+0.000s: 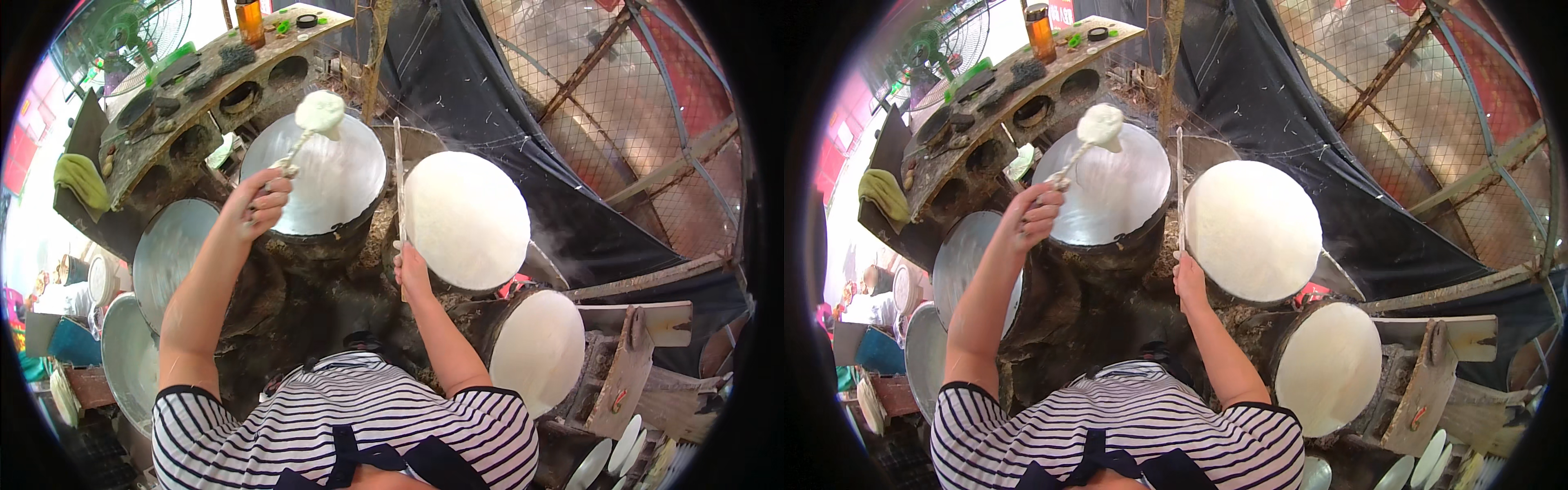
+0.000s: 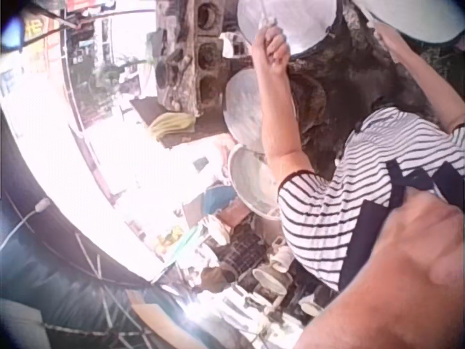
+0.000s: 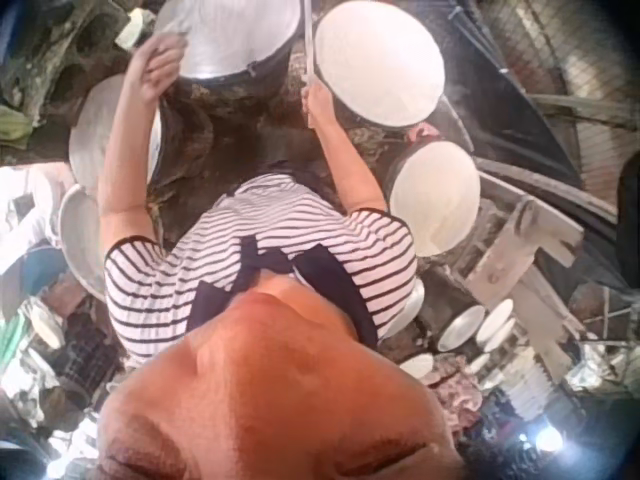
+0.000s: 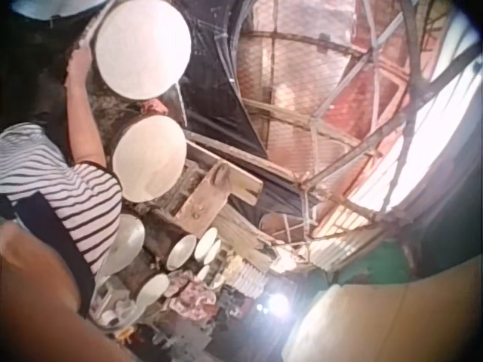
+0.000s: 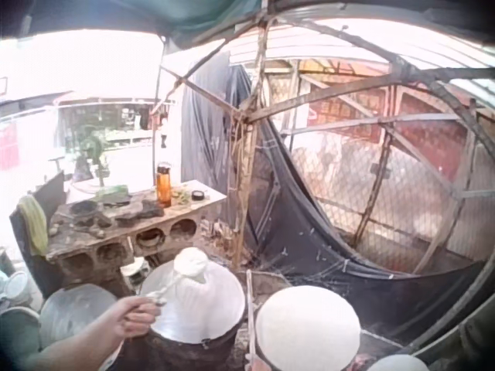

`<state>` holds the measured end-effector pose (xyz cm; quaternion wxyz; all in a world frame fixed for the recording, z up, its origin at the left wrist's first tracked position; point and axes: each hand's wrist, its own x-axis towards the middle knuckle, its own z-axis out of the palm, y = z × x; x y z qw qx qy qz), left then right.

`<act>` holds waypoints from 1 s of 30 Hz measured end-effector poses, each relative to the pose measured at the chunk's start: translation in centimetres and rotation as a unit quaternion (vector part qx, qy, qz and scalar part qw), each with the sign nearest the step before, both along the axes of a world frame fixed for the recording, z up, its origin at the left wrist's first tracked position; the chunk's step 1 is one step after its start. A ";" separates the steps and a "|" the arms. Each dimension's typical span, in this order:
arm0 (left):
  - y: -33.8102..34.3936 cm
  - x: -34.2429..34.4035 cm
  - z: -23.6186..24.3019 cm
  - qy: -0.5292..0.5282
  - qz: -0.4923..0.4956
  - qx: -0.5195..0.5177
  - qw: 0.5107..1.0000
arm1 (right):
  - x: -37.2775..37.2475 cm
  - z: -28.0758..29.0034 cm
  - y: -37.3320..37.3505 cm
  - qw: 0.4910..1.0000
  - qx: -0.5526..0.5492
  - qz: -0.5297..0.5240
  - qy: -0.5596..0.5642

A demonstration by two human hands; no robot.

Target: The person scoops batter from a large metal bowl and spreads it onto several hot cylindrical cooking surfaces to make thin crepes. They use a ladle and a wooden spreader to distribute the batter evenly, then remove the cooked crepes and stack them on a nearby surface.

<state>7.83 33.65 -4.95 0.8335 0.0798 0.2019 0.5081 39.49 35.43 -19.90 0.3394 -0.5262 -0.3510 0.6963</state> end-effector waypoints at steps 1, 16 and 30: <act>1.6 1.3 -0.1 0.040 0.016 -0.006 0.999 | 0.6 -0.1 0.4 1.000 -0.003 -0.005 0.004; 7.9 6.9 -9.0 0.642 -0.032 0.025 0.766 | -1.6 -0.3 -1.8 1.000 0.012 0.001 0.014; 5.6 3.6 -13.8 0.925 0.073 0.142 0.345 | -9.4 -4.2 2.2 0.896 0.313 0.044 -0.313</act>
